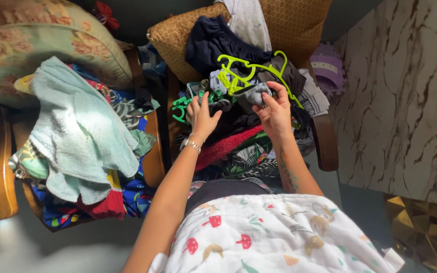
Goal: Hanging small laundry items like socks and underwear on multi-clip hangers.
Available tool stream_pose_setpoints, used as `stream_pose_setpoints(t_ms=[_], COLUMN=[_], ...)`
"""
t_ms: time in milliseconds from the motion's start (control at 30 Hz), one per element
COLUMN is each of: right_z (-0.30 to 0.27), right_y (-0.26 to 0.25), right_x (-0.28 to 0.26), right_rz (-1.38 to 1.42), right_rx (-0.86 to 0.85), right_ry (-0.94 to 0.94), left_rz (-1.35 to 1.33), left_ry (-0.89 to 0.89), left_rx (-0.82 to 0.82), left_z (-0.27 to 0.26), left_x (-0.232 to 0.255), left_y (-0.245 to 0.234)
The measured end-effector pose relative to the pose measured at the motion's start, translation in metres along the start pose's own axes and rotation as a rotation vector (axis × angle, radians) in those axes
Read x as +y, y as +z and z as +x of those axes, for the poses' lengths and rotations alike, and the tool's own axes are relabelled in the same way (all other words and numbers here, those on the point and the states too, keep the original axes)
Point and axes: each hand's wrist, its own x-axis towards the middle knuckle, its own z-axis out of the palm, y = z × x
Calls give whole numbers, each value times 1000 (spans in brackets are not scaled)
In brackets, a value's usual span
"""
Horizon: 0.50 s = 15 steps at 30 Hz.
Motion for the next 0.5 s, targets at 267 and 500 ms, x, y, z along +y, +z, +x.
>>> stream_pose_setpoints(t_ms=[267,500], right_z=[-12,5], right_y=[13,5], right_x=[-32,-1], right_rz=[-432,-687], right_rx=[-105,-249], right_ry=[-214,-89], left_rz=[-382,-303], left_ry=[195,382], left_rx=[-376,-384], left_z=[40,30], left_x=[7,83], left_y=[18,-71])
